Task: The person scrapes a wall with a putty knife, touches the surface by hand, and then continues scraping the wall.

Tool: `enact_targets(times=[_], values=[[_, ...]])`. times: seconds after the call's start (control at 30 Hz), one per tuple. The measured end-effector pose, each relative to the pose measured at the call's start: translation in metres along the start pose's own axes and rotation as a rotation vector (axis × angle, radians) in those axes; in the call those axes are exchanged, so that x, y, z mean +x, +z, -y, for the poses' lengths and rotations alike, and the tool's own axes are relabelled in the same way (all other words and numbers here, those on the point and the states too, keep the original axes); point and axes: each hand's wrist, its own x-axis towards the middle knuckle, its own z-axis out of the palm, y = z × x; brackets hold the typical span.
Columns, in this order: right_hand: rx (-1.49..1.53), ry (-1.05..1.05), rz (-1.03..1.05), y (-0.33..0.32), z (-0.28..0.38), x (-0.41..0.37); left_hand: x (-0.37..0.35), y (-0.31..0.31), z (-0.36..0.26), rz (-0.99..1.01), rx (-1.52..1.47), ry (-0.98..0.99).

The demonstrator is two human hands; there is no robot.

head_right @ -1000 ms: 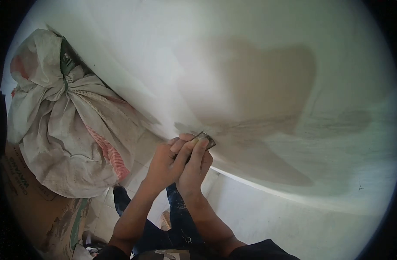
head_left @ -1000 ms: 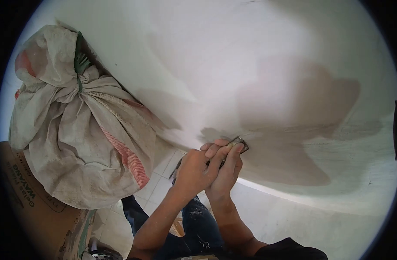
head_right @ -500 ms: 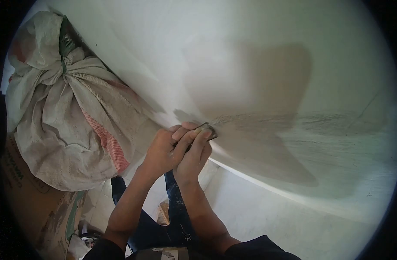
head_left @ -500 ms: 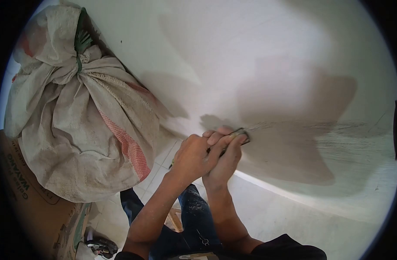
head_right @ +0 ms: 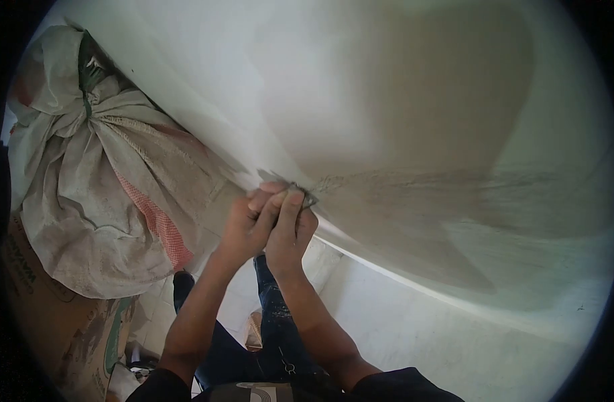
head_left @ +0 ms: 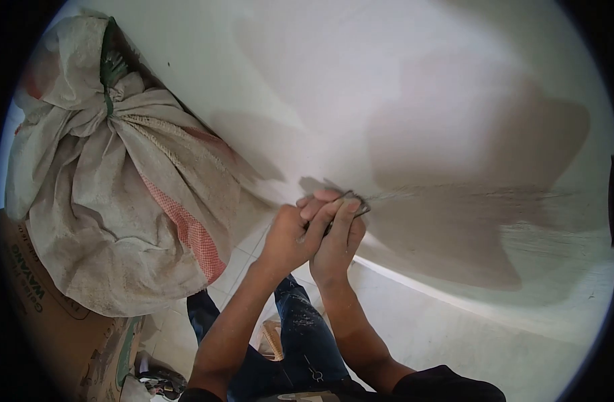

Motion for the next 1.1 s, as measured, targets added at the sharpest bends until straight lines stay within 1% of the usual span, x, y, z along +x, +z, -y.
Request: enact_targets(times=[0.07, 0.13, 0.2, 0.27, 0.3, 0.33, 0.37, 0.4, 0.43, 0.47, 0.5, 0.53, 0.57, 0.6, 0.63, 0.67, 0.7, 0.73, 0.77, 0.8, 0.83, 0.87, 0.93, 1.0, 1.07, 1.1], values=[[-0.014, -0.008, -0.022, 0.006, 0.006, -0.001, 0.009, -0.014, -0.027, 0.107, 0.001, -0.015], [0.093, 0.006, -0.102, 0.011, 0.004, -0.005, 0.003, -0.013, -0.020, 0.120, 0.036, -0.017], [0.110, -0.015, -0.080, 0.013, 0.015, 0.000, 0.001, -0.012, -0.029, 0.106, 0.113, -0.033], [0.106, -0.036, -0.056, 0.013, 0.031, 0.001, 0.007, -0.014, -0.052, 0.128, 0.088, -0.021], [0.195, -0.092, -0.066, 0.021, 0.042, 0.004, 0.015, -0.016, -0.067, 0.143, 0.079, -0.017], [0.182, -0.087, -0.073, 0.019, 0.041, 0.000, 0.017, -0.017, -0.074, 0.165, 0.072, -0.009], [0.125, -0.073, -0.091, 0.018, 0.039, -0.001, 0.016, -0.016, -0.070, 0.148, 0.081, 0.087], [0.077, -0.062, -0.105, 0.018, 0.037, -0.001, 0.010, -0.013, -0.063, 0.143, 0.085, 0.099], [0.060, 0.003, -0.098, 0.015, 0.032, -0.007, 0.002, -0.009, -0.053, 0.129, 0.090, 0.089], [0.070, -0.007, -0.089, 0.018, 0.037, -0.002, 0.004, -0.012, -0.058, 0.111, 0.095, 0.079], [0.087, -0.027, -0.080, 0.019, 0.043, 0.000, 0.004, -0.013, -0.064, 0.160, 0.088, -0.031], [0.091, -0.033, -0.079, 0.019, 0.050, -0.002, 0.005, -0.015, -0.067, 0.164, 0.080, -0.041], [0.149, -0.068, -0.101, 0.026, 0.058, 0.001, 0.013, -0.017, -0.073, 0.180, 0.079, -0.009], [0.137, -0.062, -0.111, 0.024, 0.052, -0.003, 0.017, -0.017, -0.075, 0.199, 0.082, 0.029], [0.122, -0.046, -0.127, 0.021, 0.042, -0.004, 0.015, -0.011, -0.058, 0.143, 0.094, 0.195], [0.112, -0.033, -0.139, 0.018, 0.035, -0.005, 0.009, -0.008, -0.050, 0.143, 0.096, 0.203], [0.067, 0.057, -0.137, 0.015, 0.032, -0.008, 0.000, -0.007, -0.044, 0.144, 0.084, 0.072], [0.074, 0.047, -0.127, 0.016, 0.030, -0.005, -0.004, -0.008, -0.040, 0.140, 0.074, -0.058], [0.135, 0.048, -0.138, 0.017, 0.030, -0.004, -0.004, -0.011, -0.040, 0.191, 0.094, -0.146], [0.190, 0.060, -0.159, 0.016, 0.028, -0.007, -0.003, -0.012, -0.040, 0.194, 0.090, -0.156], [0.185, 0.070, -0.162, 0.015, 0.024, -0.008, 0.001, -0.014, -0.039, 0.201, 0.129, -0.116], [0.217, 0.035, -0.161, 0.016, 0.020, -0.006, 0.002, -0.016, -0.038, 0.205, 0.173, -0.078], [0.253, 0.003, -0.172, 0.012, 0.011, -0.013, -0.007, -0.007, -0.005, 0.202, 0.184, -0.082], [0.114, 0.128, -0.174, 0.004, 0.003, -0.012, -0.006, -0.002, -0.007, 0.184, 0.191, -0.051], [0.057, 0.121, -0.128, -0.004, 0.004, -0.011, -0.014, 0.005, -0.017, 0.054, -0.030, -0.086], [-0.001, 0.124, -0.089, -0.008, 0.006, -0.012, -0.014, 0.005, -0.021, 0.060, -0.038, -0.094]])
